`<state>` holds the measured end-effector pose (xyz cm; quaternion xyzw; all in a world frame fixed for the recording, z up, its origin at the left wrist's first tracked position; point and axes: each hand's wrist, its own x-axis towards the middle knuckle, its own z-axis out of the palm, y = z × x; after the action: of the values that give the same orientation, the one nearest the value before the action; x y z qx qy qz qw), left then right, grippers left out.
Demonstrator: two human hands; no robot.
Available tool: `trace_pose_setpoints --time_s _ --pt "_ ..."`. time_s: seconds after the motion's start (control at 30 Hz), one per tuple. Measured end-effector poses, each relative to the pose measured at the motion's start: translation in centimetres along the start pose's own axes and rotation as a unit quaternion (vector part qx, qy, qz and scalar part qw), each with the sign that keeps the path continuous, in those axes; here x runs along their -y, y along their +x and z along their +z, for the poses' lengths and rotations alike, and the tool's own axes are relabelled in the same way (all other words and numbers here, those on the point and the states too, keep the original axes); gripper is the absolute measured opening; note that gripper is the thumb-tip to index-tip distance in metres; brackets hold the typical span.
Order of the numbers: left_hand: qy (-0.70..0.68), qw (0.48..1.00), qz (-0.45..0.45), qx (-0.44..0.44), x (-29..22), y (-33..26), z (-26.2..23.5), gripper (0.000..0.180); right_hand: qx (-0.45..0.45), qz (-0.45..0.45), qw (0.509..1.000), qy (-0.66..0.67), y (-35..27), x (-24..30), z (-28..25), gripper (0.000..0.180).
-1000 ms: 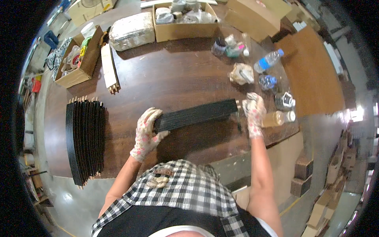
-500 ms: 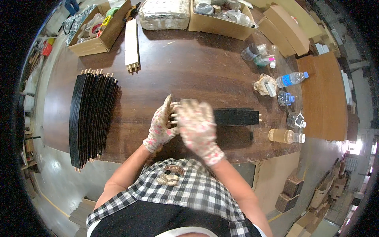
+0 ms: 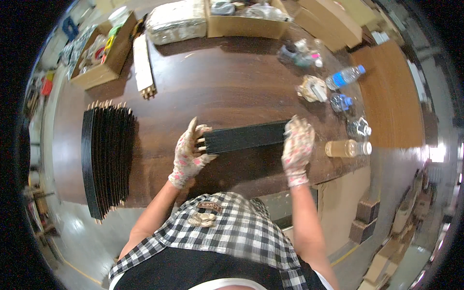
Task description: The person wipes black wooden blocks with a cloth. They apply liquid from a bottle to the cloth, pick up blocks from a stack, rub the surfaces and the wooden pegs at the ends, and then return the blocks to a stack on the table.
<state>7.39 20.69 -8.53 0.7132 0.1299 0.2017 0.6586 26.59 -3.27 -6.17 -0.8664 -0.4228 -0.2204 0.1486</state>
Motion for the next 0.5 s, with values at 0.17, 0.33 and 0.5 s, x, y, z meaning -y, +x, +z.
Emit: trace_pose_setpoints --time_s 0.17,0.33,0.5 --pt "-0.034 0.999 0.012 -0.007 0.9 0.2 0.7 0.099 -0.053 0.058 0.990 0.119 0.5 1.8 0.7 0.031" --pt "0.005 1.000 -0.012 -0.024 0.4 0.1 0.5 0.095 -0.088 0.032 0.995 -0.042 -0.1 1.7 1.7 0.032" --pt "-0.014 1.000 0.003 -0.018 0.8 0.0 0.3 0.091 -0.118 0.425 0.860 0.256 -4.5 -10.6 -1.4 0.027"
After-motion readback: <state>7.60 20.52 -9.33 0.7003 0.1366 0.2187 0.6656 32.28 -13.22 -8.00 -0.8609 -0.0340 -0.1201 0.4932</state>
